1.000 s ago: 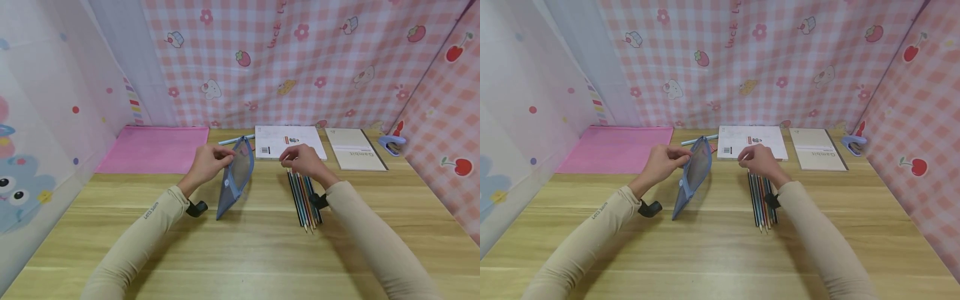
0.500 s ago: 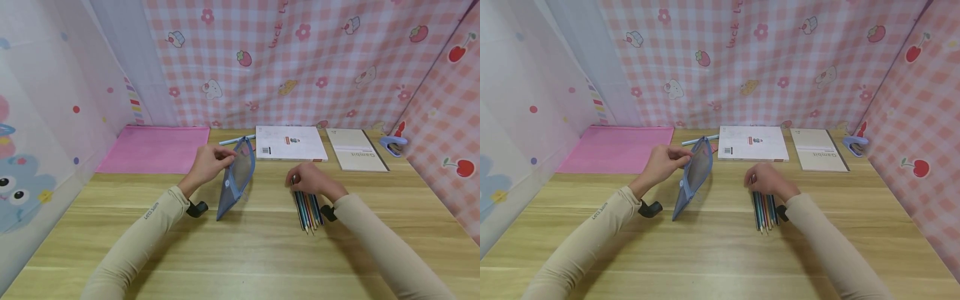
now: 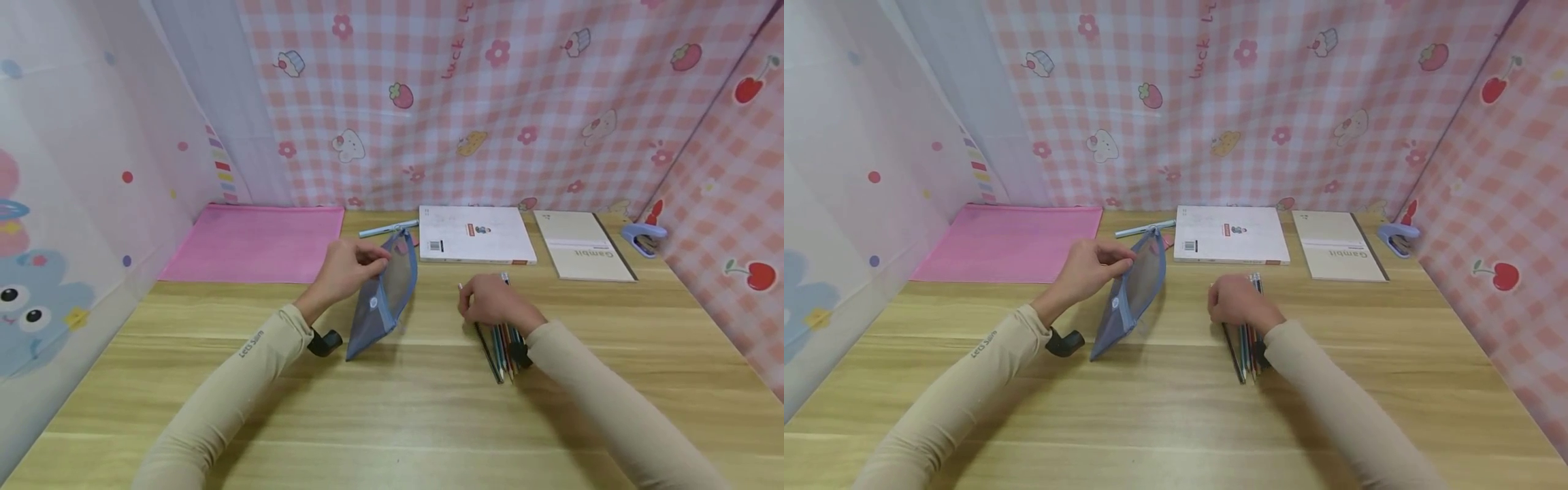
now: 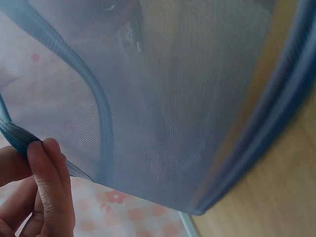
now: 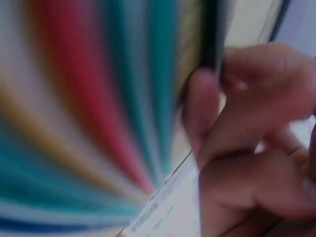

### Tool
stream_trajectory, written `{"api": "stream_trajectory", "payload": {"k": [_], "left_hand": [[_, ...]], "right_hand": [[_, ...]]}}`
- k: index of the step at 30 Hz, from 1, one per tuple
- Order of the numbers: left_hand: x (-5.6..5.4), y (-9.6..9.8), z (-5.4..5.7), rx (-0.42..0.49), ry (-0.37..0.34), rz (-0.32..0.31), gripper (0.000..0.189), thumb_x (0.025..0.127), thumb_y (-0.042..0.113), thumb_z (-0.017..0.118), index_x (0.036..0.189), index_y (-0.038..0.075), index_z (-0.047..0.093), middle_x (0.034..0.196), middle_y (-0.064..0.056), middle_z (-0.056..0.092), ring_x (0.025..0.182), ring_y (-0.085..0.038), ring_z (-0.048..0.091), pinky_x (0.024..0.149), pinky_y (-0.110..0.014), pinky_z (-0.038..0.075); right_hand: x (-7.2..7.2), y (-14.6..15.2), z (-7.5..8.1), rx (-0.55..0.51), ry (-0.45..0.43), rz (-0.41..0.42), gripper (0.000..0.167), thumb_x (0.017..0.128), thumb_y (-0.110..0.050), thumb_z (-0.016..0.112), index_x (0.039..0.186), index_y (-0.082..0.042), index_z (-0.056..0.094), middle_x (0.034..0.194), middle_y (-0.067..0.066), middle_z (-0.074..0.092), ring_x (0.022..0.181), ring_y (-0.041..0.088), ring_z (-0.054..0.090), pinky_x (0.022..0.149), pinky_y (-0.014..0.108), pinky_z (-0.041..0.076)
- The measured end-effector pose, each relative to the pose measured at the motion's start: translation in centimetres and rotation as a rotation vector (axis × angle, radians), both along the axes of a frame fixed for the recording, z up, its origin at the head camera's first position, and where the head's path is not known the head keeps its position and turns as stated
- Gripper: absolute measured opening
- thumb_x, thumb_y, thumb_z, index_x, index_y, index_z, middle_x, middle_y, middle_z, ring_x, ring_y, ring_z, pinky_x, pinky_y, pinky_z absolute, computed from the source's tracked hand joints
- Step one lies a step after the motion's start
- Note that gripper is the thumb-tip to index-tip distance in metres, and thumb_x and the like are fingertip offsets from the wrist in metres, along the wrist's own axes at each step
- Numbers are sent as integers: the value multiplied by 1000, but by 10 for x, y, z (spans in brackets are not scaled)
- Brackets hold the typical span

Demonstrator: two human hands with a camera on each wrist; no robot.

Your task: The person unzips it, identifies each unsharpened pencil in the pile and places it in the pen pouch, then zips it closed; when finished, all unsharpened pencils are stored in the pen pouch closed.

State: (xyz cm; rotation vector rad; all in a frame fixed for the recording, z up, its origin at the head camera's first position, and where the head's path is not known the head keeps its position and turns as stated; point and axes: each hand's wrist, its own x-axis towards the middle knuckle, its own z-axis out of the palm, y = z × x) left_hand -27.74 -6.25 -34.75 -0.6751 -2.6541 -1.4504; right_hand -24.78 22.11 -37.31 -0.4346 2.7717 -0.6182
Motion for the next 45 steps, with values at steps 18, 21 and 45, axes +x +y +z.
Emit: {"api": "stream_trajectory", "payload": {"k": [18,21,45], "left_hand": [[1,8,-7,-10,10,-26,17,93,10,68,104,2,78,93,-15,79,70,-15,73,64,-25,60],[0,8,-7,-17,22,-16,17,93,11,68,104,3,78,92,-14,79,70,-14,73,63,-24,59],[-2,-2,2,-14,38,33,15,94,14,67,102,8,78,88,-11,78,70,-13,71,60,-24,56]], "right_hand": [[-34,-39,32,-687,200,-280,10,90,-9,64,97,-6,71,71,0,66,55,9,49,54,24,41],[-37,-54,27,-642,266,-307,11,89,-10,64,96,-7,72,78,6,71,67,15,61,70,28,51],[-22,12,52,-297,163,-113,14,96,-16,64,105,-9,73,96,18,75,61,20,60,56,27,50]]}}
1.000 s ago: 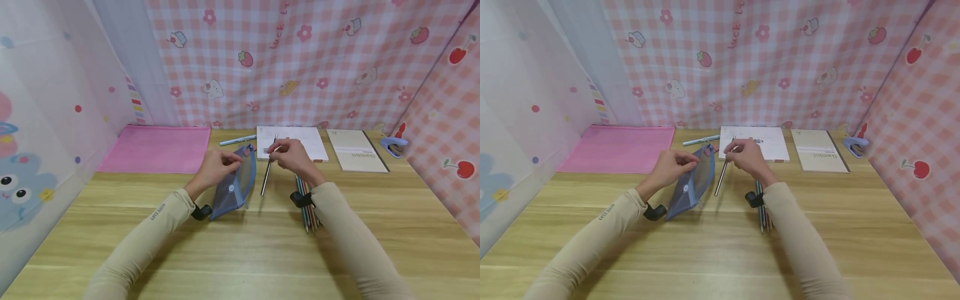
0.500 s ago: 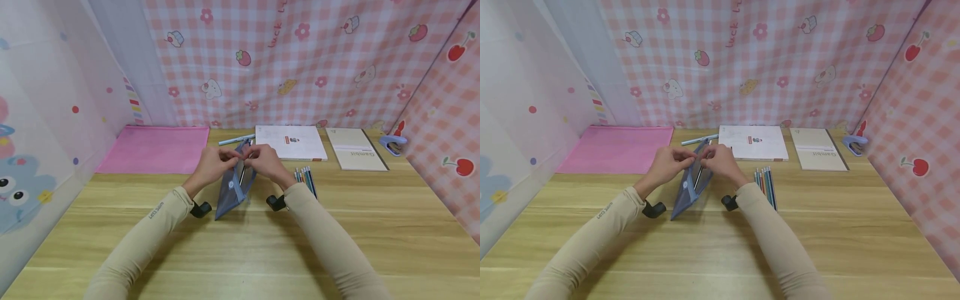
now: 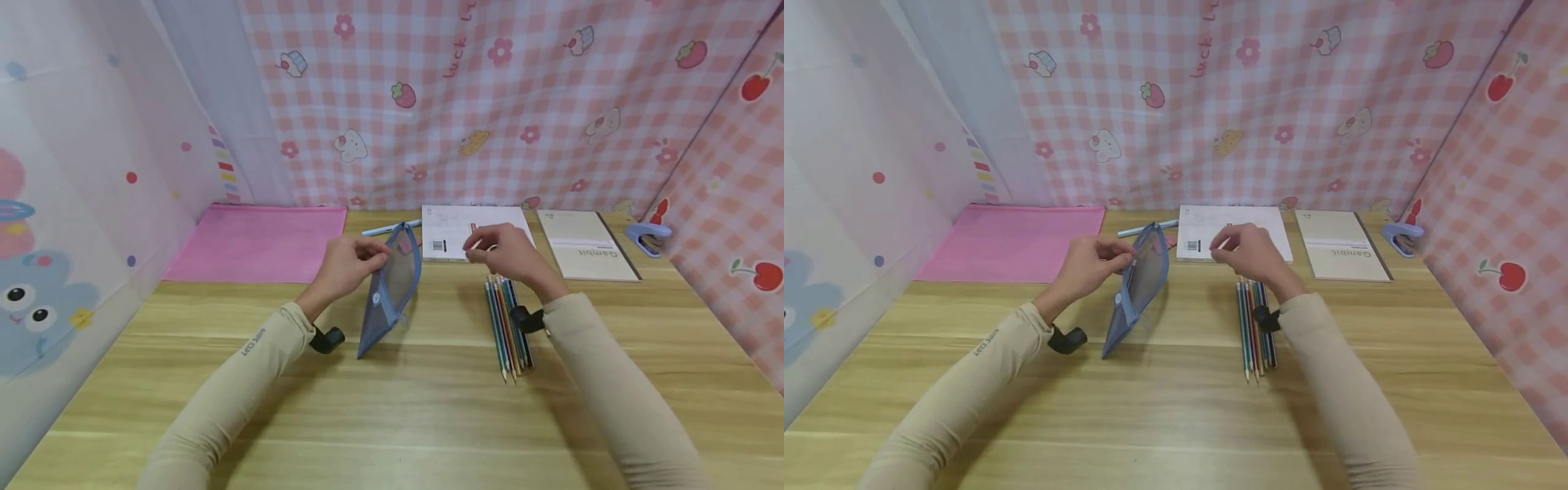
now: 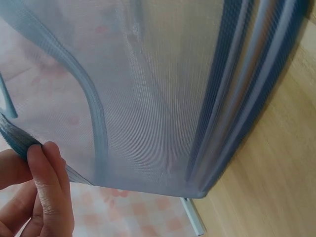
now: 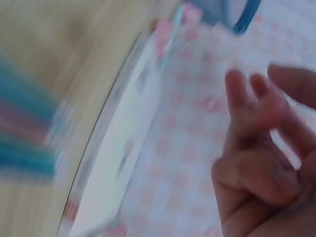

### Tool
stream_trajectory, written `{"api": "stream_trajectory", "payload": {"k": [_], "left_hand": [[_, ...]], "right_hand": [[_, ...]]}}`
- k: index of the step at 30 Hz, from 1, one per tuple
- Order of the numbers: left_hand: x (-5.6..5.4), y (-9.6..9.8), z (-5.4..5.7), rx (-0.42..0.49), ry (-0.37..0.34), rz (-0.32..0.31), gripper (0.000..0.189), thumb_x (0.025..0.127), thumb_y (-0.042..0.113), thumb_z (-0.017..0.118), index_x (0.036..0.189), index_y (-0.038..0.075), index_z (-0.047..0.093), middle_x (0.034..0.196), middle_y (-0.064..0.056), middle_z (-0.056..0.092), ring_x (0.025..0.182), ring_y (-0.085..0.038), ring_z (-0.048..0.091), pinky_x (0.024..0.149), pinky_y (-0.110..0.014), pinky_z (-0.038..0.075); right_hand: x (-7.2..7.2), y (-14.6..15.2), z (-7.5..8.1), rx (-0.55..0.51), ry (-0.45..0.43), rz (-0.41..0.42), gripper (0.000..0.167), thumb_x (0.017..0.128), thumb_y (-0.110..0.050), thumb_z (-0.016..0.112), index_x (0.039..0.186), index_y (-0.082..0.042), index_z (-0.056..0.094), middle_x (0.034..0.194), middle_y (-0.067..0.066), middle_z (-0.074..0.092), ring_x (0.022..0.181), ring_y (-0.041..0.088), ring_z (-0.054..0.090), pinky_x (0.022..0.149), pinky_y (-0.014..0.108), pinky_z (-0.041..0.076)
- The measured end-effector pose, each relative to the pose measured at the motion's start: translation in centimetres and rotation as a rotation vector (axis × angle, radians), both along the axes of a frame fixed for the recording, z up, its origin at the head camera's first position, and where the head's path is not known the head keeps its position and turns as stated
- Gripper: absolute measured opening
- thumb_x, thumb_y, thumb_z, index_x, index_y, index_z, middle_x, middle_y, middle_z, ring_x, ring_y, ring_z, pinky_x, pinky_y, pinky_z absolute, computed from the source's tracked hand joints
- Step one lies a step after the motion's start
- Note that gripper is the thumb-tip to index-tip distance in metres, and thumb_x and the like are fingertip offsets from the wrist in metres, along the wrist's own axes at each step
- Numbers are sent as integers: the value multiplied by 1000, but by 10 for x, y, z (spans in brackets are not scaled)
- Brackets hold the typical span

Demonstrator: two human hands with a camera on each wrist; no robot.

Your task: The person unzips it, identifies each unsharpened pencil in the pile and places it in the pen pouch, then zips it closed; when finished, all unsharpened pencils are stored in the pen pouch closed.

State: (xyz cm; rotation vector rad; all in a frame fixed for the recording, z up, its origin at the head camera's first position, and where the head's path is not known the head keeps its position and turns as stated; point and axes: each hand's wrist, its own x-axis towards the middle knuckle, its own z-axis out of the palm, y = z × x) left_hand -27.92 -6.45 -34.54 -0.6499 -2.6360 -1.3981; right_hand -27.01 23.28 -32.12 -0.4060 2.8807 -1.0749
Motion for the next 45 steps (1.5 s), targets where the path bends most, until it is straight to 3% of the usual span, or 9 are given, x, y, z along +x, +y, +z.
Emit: {"api": "stream_trajectory", "payload": {"k": [4,10,17,26,36,45], "left_hand": [[-1,-3,-2,-2,17,5,15,95,15,67,102,8,78,88,-10,78,69,-12,70,59,-24,55],[-2,-5,-3,3,29,8,14,94,14,67,101,8,78,87,-11,78,68,-13,70,59,-25,56],[-3,-3,-2,14,-1,2,14,94,14,68,100,8,78,89,-11,79,69,-13,71,61,-26,57],[-2,-2,-1,19,-3,-1,13,94,13,68,99,7,78,90,-12,79,69,-13,71,62,-26,59],[0,0,-2,31,-10,-4,13,94,13,68,99,8,78,89,-11,78,69,-12,70,61,-26,58],[-1,0,-2,34,-6,-11,13,93,12,68,99,7,78,88,-12,78,69,-13,70,62,-26,59]], "right_hand": [[9,28,-11,138,-41,107,15,95,-14,67,106,-6,73,92,14,75,70,22,65,59,28,51],[20,35,-37,199,-59,263,8,90,-5,69,95,-7,75,84,4,73,75,11,63,64,26,51],[26,31,-51,244,-98,183,9,85,-5,75,92,-9,74,80,4,70,71,12,60,63,26,51],[26,21,-52,285,-137,217,9,87,-10,76,96,-12,74,90,5,71,75,13,61,67,28,51],[23,40,-51,291,17,195,8,84,-2,73,89,-7,74,77,6,70,68,12,59,61,27,49],[24,48,-49,330,-25,174,16,81,-1,75,75,-10,63,69,1,62,65,11,53,62,26,44]]}}
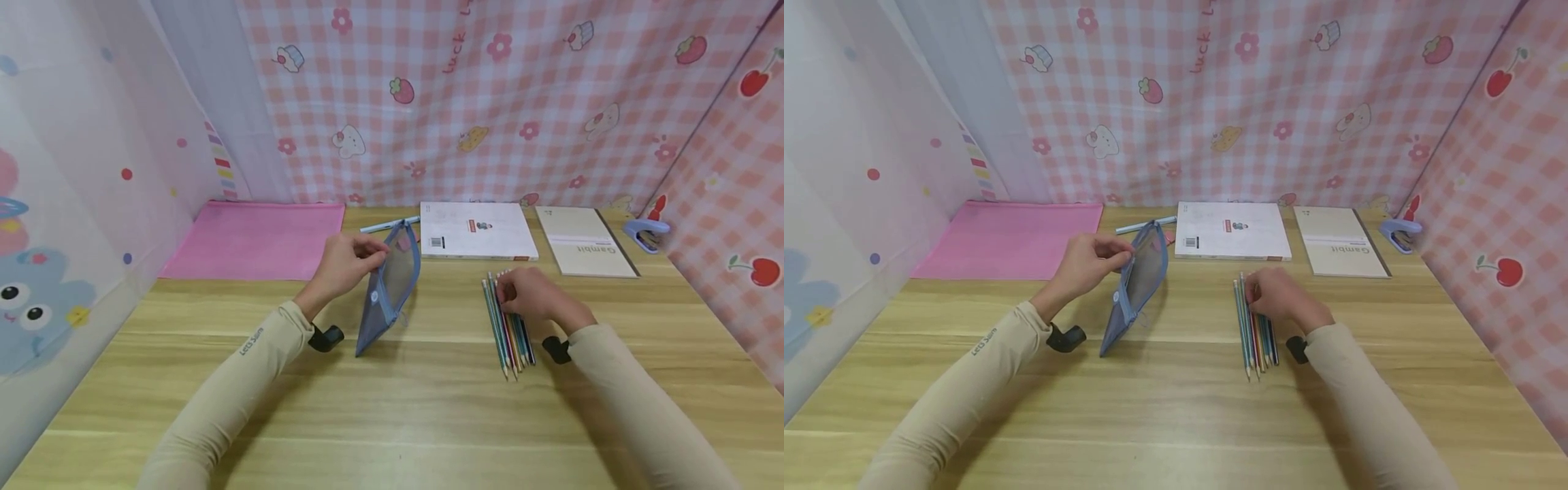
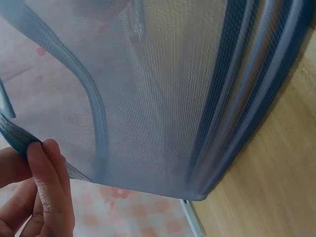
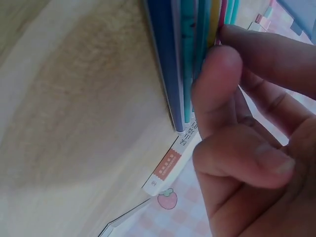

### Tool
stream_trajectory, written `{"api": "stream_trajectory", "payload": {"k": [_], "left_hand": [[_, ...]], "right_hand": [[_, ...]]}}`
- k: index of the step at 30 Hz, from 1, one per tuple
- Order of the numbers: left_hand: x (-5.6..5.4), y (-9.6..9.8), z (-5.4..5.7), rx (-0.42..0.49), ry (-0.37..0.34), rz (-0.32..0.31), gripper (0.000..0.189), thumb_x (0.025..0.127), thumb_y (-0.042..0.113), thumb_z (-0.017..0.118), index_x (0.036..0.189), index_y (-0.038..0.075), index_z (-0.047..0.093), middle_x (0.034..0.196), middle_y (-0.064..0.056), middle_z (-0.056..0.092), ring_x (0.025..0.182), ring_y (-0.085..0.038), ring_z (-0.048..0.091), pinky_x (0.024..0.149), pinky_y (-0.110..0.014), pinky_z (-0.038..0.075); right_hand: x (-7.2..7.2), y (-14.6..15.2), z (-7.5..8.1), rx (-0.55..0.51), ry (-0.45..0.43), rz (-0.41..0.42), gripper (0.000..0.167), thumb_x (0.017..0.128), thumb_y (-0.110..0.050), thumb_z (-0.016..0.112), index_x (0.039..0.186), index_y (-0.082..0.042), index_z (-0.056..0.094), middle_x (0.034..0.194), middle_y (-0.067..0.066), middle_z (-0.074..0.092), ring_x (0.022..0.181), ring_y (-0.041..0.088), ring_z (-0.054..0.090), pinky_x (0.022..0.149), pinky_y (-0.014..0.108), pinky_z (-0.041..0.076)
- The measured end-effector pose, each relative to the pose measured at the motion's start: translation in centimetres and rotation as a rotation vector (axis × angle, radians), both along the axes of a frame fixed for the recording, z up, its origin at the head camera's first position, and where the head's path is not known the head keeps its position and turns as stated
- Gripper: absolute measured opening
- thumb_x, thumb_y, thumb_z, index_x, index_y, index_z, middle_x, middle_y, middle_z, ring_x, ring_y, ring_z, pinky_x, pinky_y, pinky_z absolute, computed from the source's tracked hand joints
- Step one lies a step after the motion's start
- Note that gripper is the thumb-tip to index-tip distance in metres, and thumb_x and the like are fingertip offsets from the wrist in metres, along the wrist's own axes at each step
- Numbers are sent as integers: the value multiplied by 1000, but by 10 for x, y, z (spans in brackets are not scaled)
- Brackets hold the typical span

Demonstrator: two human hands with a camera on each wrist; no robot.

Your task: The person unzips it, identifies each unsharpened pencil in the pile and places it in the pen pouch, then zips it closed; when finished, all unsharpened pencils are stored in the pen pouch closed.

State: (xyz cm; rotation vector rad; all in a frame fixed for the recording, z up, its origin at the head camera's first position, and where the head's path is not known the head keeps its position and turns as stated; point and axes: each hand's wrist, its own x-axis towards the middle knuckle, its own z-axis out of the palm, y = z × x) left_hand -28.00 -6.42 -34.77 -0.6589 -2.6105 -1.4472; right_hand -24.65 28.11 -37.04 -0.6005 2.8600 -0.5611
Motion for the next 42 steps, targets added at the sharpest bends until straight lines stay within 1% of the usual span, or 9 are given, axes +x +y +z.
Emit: {"api": "stream_trajectory", "payload": {"k": [7,11,16,22,29,33,38,41,42], "left_hand": [[1,0,-1,-1,0,-8,13,94,12,68,100,7,78,90,-13,78,70,-14,71,63,-27,60],[1,0,-1,1,-13,-3,13,94,12,68,101,7,78,92,-13,78,72,-14,71,64,-26,61],[1,0,1,9,-25,-9,14,94,11,68,102,5,78,93,-15,78,74,-16,72,67,-31,63],[2,0,2,12,-36,-9,13,94,10,68,102,5,78,93,-15,78,75,-17,73,69,-33,64],[3,3,2,10,-30,-21,13,94,10,68,101,5,78,91,-15,78,72,-15,72,68,-33,64],[3,5,0,9,-1,-38,12,94,10,68,99,5,78,89,-14,78,69,-15,72,66,-33,63],[2,8,-3,-1,19,-42,12,93,10,68,98,6,78,87,-12,78,67,-13,72,63,-28,61],[2,10,-5,-5,30,-38,12,92,10,68,97,6,79,87,-12,78,66,-13,72,63,-27,61],[2,11,-5,-4,32,-38,12,92,10,69,97,6,79,86,-12,78,66,-13,72,63,-27,60]], "right_hand": [[3,0,1,-23,-57,-36,15,83,-1,74,75,-7,63,69,4,67,52,10,59,51,24,51],[5,-2,0,25,-41,-32,11,82,-6,76,77,-9,67,72,3,69,58,9,58,55,24,48],[4,-9,1,66,-71,-75,7,77,-5,73,77,-11,69,66,1,64,54,12,55,53,25,43],[-1,-19,6,56,-45,-122,9,80,-8,69,77,-14,75,76,3,68,65,16,53,57,25,40],[-9,-27,32,-254,-16,-223,14,87,-8,63,97,-7,74,81,7,69,59,12,51,52,26,42],[-16,-43,46,-503,-19,-209,17,93,-7,58,104,-8,70,78,5,61,55,11,48,51,27,42],[-25,-76,45,-745,34,-201,15,92,-3,59,104,-4,68,72,-2,58,51,8,45,50,25,40],[-29,-96,39,-800,62,-244,14,90,-2,61,101,-3,68,72,-3,61,50,6,46,49,22,40],[-29,-102,37,-794,73,-261,14,90,-3,61,101,-4,69,71,-2,61,49,6,47,58,21,45]]}}
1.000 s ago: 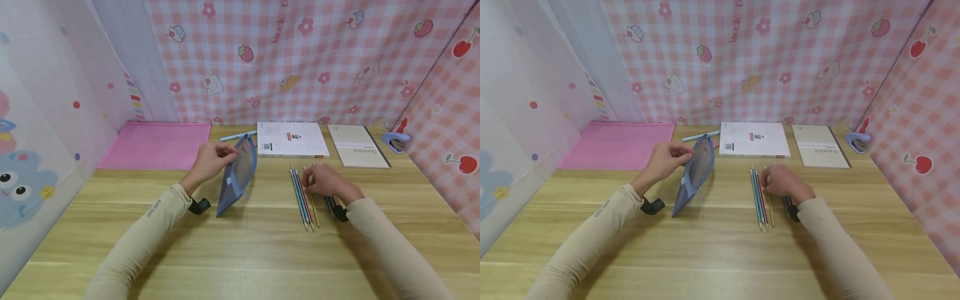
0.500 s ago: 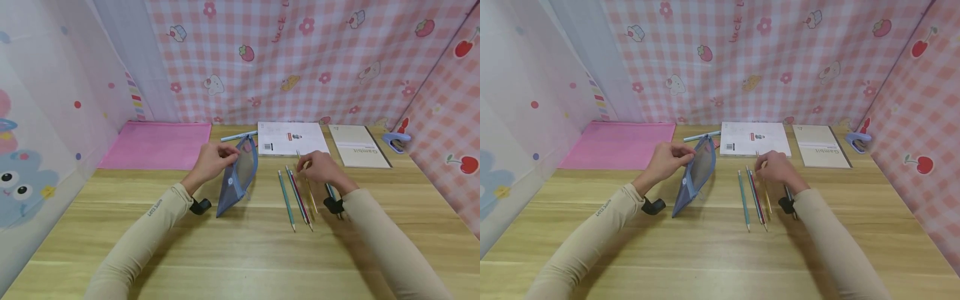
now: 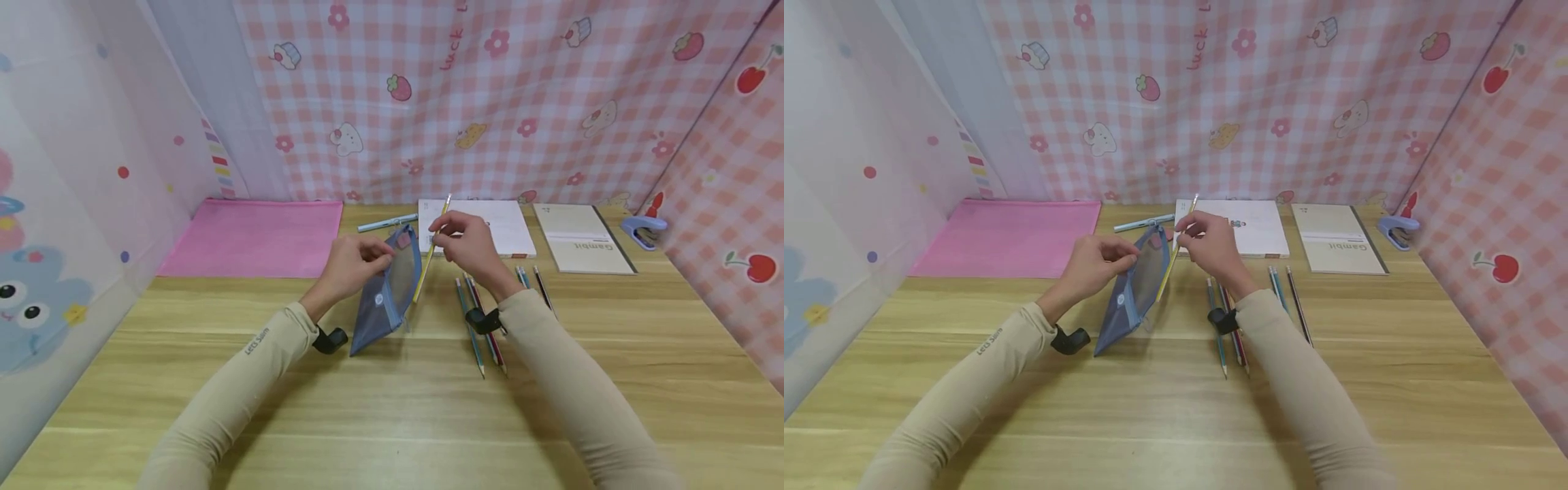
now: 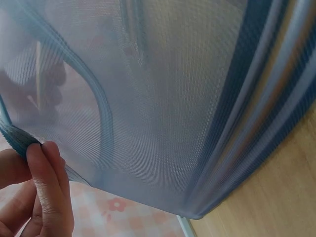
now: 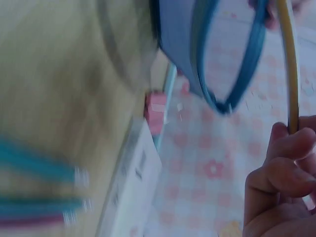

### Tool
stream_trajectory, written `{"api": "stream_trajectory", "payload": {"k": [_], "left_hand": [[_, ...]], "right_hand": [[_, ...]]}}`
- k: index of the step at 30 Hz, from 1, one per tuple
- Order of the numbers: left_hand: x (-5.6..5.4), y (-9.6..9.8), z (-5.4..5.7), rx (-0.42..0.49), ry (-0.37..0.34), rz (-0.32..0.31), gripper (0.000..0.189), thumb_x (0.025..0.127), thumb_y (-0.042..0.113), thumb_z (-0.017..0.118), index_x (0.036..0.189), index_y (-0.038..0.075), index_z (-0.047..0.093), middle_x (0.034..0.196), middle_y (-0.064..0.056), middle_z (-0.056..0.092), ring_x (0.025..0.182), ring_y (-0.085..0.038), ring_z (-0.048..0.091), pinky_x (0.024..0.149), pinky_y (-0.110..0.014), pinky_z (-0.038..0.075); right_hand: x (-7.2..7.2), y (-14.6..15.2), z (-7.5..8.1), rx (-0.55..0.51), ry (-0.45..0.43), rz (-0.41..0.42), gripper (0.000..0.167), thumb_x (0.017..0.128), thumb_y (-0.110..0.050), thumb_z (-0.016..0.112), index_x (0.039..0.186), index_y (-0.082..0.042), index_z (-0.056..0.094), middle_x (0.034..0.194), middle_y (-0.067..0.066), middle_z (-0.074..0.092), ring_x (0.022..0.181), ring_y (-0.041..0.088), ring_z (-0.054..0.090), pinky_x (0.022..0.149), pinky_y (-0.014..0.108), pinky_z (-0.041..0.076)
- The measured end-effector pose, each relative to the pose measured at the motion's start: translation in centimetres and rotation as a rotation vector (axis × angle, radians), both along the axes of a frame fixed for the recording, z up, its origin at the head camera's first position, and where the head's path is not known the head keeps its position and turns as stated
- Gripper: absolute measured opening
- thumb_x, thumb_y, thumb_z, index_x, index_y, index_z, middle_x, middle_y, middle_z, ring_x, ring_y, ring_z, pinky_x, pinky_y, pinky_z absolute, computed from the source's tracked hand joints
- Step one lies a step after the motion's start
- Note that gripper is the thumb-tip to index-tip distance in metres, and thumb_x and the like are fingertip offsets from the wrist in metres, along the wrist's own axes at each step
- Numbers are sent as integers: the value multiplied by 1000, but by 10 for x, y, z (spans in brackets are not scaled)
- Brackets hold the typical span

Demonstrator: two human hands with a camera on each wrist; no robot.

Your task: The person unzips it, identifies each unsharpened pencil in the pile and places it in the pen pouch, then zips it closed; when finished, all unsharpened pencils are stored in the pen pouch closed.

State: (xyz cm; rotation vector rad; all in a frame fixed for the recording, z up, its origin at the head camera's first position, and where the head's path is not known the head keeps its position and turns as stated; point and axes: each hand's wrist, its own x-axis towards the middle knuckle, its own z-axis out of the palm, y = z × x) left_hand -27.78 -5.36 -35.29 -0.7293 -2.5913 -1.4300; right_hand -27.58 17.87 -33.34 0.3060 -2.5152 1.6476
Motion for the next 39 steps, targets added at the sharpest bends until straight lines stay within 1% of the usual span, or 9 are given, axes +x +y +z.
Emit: {"api": "stream_trajectory", "payload": {"k": [6,7,14,20,23,27,30,35,39], "left_hand": [[1,0,0,5,7,-2,12,92,9,68,97,5,79,87,-14,78,67,-15,73,62,-27,60],[1,0,0,5,10,-4,12,92,9,68,98,5,79,87,-15,78,67,-15,73,63,-27,61],[0,0,1,16,3,3,14,91,8,69,99,0,78,86,-15,78,68,-15,73,62,-26,60],[0,-2,2,19,-20,12,14,93,9,67,101,1,77,89,-15,78,70,-14,73,63,-25,61],[0,-3,4,15,-32,20,15,94,10,67,102,3,77,91,-15,78,72,-14,72,64,-26,62],[-1,-4,6,2,-32,32,15,95,11,66,102,4,77,91,-14,78,71,-15,73,65,-27,62],[-1,-5,7,-8,-25,40,15,95,12,66,102,5,77,90,-13,78,70,-15,72,64,-27,61],[-1,-5,6,-8,-24,31,14,95,13,67,101,6,77,90,-13,78,70,-14,72,64,-27,61],[-1,-4,5,-9,-26,26,13,95,13,67,101,7,77,90,-12,78,70,-14,72,64,-27,61]], "right_hand": [[-1,-24,-7,58,-29,-66,18,90,-5,60,105,-4,71,84,12,69,48,7,50,55,20,42],[-2,-26,-7,43,-31,-84,18,90,-5,60,104,-4,71,86,12,69,48,6,49,47,20,36],[-6,-33,-6,-18,17,-197,15,88,-6,62,99,-5,71,81,3,66,53,5,54,49,20,46],[3,-39,-14,243,-68,45,15,94,-14,66,105,-11,75,97,10,75,80,17,65,61,22,50],[6,-35,-11,274,-117,171,19,98,-16,61,110,-13,75,102,12,76,79,31,66,58,24,48],[6,-15,1,246,-135,187,23,102,-16,55,113,-13,75,102,14,76,62,32,59,50,26,40],[4,11,8,261,-125,134,22,104,-19,54,113,-12,74,100,13,75,56,18,55,48,25,38],[6,70,11,386,-135,60,24,104,-22,55,114,-7,71,101,18,73,58,16,57,52,27,43],[14,117,6,532,-168,75,25,102,-20,56,116,-3,69,100,20,72,63,22,60,54,29,46]]}}
